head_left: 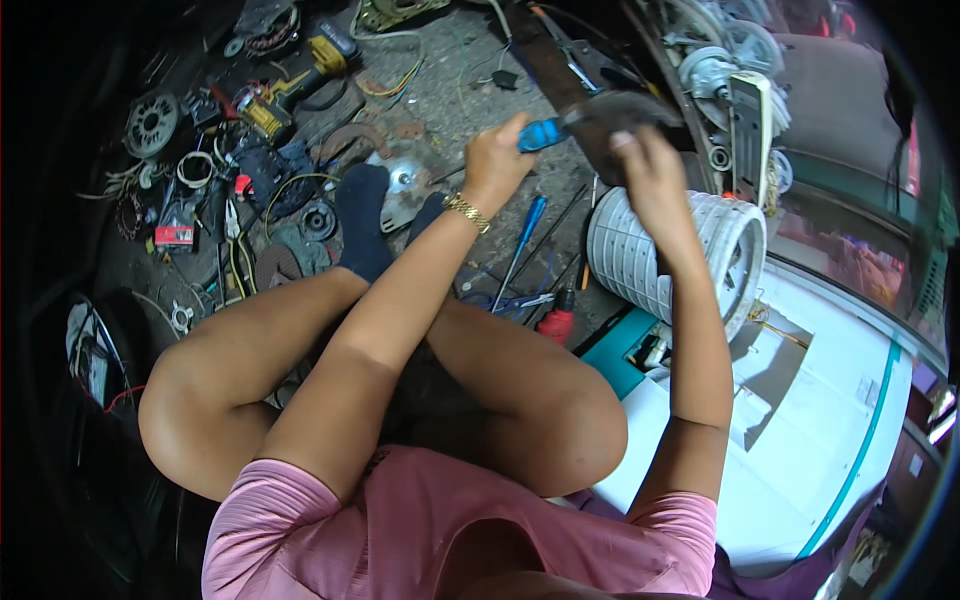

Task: The person works on appliance parts by positioning a tool against a metal plate, striking it with a hammer, prying it with a screwdriver, and handling the metal components by hand.

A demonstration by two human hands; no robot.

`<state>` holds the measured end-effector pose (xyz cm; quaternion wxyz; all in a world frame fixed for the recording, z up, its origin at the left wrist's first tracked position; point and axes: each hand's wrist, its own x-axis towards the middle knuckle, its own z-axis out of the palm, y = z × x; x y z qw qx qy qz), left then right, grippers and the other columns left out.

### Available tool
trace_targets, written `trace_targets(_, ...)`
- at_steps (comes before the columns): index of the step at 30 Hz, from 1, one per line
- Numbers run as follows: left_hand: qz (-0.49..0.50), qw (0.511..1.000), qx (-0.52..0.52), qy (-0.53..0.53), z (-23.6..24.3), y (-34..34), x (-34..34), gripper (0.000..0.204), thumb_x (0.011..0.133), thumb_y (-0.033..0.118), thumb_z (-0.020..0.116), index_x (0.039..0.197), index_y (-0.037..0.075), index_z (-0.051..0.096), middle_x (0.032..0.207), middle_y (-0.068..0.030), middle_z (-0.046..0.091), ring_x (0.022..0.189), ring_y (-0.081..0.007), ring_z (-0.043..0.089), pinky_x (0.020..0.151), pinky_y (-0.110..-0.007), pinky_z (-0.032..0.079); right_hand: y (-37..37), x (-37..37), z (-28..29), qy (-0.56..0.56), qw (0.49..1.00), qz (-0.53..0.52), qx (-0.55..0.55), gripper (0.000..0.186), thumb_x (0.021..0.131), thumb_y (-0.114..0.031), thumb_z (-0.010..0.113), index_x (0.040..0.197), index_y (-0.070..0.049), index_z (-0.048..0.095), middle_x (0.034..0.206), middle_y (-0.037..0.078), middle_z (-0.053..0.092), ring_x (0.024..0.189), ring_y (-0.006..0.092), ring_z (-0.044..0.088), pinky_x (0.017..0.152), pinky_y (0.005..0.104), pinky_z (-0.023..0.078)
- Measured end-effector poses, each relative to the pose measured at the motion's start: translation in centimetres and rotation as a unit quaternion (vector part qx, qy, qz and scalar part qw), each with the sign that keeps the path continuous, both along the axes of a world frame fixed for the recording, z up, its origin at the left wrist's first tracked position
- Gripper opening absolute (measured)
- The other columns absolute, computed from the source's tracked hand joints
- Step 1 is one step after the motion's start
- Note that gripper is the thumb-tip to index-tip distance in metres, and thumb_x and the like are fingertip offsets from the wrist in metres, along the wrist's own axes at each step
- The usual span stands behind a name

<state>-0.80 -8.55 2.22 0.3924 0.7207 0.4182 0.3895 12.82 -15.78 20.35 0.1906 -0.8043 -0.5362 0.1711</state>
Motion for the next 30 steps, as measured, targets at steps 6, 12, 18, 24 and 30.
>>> trace_targets(6, 0.024, 0.999, -0.01, 0.02, 0.2, 0.3, -1.4, 0.034, 0.071, 0.015, 0.08, 0.102, 0.013, 0.067, 0.077, -0.0175, 0.069, 0.075, -0.0391, 0.069, 0.063, -0.047, 0.053, 1.1, 0.4, 14.1, -0.039, 0.999, -0.025, 0.023, 0.04, 0.104, -0.034, 0.05, 0.102, 0.003, 0.064, 0.086, 0.021, 0.064, 0.087, 0.0329, 0.063, 0.078, 0.0401, 0.048)
trace_targets(12, 0.029, 0.999, -0.019, -0.016, 0.4, 0.1, -0.6, 0.036, 0.069, 0.015, 0.082, 0.101, 0.011, 0.066, 0.077, -0.0183, 0.069, 0.075, -0.0399, 0.068, 0.063, -0.047, 0.053, -1.5, -0.1, 1.7, -0.07, 0.997, 0.017, 0.001, 0.035, 0.105, -0.032, 0.047, 0.095, -0.002, 0.062, 0.07, 0.01, 0.054, 0.064, 0.0196, 0.053, 0.058, 0.034, 0.04)
trace_targets(18, 0.004, 1.0, -0.002, 0.019, 0.0, -0.8, -1.8, 0.034, 0.069, 0.012, 0.079, 0.1, 0.012, 0.063, 0.077, -0.0159, 0.069, 0.076, -0.0387, 0.068, 0.066, -0.05, 0.052, -1.7, 1.1, 6.4, 0.257, 0.93, -0.192, 0.18, 0.035, 0.105, -0.04, 0.047, 0.096, -0.007, 0.058, 0.059, 0.0, 0.043, 0.047, 0.0093, 0.038, 0.043, 0.0257, 0.031)
trace_targets(24, 0.008, 0.999, -0.036, 0.0, 1.2, -0.5, 0.2, 0.032, 0.071, 0.011, 0.079, 0.097, 0.011, 0.059, 0.077, -0.0148, 0.069, 0.075, -0.039, 0.068, 0.064, -0.052, 0.052, -5.8, 5.0, 7.1, 0.339, 0.895, -0.193, 0.216, 0.037, 0.104, -0.045, 0.049, 0.104, -0.008, 0.053, 0.066, 0.002, 0.045, 0.048, 0.0119, 0.04, 0.043, 0.0254, 0.032)
trace_targets(30, 0.019, 0.999, -0.049, -0.007, 0.6, 0.2, 0.3, 0.033, 0.072, 0.013, 0.08, 0.096, 0.011, 0.058, 0.078, -0.0145, 0.069, 0.076, -0.039, 0.069, 0.064, -0.051, 0.052, -7.0, 5.0, 1.9, 0.355, 0.888, -0.248, 0.154, 0.036, 0.105, -0.044, 0.047, 0.103, -0.008, 0.053, 0.066, 0.002, 0.045, 0.046, 0.0119, 0.04, 0.041, 0.0252, 0.033)
